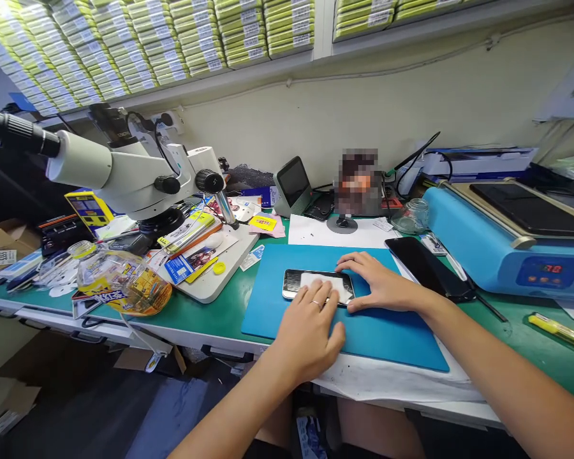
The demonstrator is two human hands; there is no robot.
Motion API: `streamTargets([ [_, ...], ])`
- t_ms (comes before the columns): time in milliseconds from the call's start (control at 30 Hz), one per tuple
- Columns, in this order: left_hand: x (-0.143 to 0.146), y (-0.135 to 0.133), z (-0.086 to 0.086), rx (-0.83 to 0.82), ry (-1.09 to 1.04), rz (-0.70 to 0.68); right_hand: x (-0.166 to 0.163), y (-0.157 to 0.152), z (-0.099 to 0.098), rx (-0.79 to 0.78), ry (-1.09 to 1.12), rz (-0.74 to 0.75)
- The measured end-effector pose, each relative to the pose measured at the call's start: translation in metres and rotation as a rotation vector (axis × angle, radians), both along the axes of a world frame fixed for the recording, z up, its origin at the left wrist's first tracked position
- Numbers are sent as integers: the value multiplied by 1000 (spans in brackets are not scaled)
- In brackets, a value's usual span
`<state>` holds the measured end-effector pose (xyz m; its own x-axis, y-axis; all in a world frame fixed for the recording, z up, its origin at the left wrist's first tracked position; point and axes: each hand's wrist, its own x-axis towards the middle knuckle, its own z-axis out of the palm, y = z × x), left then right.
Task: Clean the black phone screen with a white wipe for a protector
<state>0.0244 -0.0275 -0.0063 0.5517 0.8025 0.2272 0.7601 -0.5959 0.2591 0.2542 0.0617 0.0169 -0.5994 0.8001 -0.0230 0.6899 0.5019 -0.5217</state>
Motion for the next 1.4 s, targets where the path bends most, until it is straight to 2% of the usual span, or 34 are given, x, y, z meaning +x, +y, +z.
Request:
streamTargets([
  [100, 23, 13, 5, 17, -1, -16, -1, -1, 1, 10, 11, 8],
  [200, 29, 24, 8, 21, 10, -8, 0, -1, 1, 16, 23, 2],
  [400, -10, 30, 5, -2, 35, 115, 2, 0, 0, -5, 2, -14],
  [567, -44, 11, 4, -38, 65, 183, 0, 1, 1, -16, -17, -18],
  [767, -48, -14, 0, -12, 90, 194, 2, 6, -9, 19, 27, 5],
  [933, -38, 13, 5, 1, 111, 245, 4, 9, -14, 37, 60, 3],
  [1067, -34, 31, 9, -7, 129, 267, 2, 6, -10, 46, 58, -6],
  [1133, -35, 25, 6, 3, 134, 271, 1, 3, -7, 46, 58, -5],
  [1333, -38, -17, -13, 64, 165, 248, 0, 1, -5, 45, 36, -8],
  [1400, -36, -21, -15, 70, 161, 247, 2, 3, -6, 43, 32, -12],
])
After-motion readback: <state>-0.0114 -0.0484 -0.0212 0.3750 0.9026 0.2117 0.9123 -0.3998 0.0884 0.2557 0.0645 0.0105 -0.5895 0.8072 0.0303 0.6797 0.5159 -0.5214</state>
